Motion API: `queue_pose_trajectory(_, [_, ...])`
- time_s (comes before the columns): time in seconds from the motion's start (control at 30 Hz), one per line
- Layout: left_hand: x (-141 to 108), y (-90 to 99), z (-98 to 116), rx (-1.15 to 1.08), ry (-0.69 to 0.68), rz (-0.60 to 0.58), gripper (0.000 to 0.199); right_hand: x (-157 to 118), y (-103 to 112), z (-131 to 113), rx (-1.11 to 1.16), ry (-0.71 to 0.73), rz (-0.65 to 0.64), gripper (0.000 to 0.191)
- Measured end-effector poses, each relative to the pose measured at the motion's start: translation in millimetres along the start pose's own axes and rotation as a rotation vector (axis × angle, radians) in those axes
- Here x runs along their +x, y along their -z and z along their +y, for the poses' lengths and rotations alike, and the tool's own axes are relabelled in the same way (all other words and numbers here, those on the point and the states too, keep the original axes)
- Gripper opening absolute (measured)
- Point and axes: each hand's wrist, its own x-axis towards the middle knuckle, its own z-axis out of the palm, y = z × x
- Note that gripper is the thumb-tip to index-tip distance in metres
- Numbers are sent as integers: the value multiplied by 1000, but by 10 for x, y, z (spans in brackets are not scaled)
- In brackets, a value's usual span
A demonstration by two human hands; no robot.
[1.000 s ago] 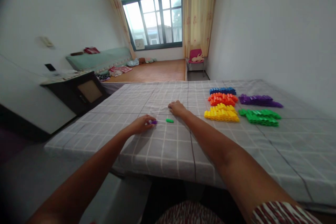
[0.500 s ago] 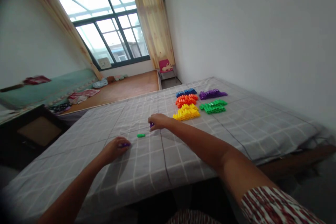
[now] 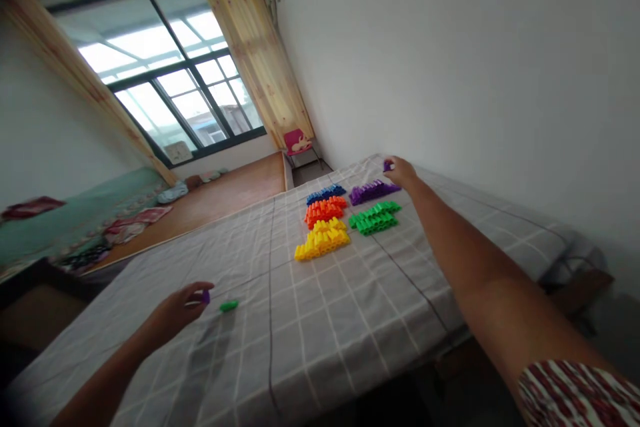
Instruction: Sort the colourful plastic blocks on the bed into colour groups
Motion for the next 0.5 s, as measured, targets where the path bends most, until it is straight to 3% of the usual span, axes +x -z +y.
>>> queue_pose_trajectory(0.13, [157, -51, 423, -29, -81, 25, 42, 20, 110, 360, -104, -65, -78, 36])
queue_pose_trajectory(0.33, [453, -283, 962, -47, -250, -6, 35, 141, -11, 755, -247, -90, -181, 21])
queue_pose_trajectory(0.5, [816, -611, 1494, -34, -433, -52, 33, 285, -101, 1028, -393, -12, -324, 43])
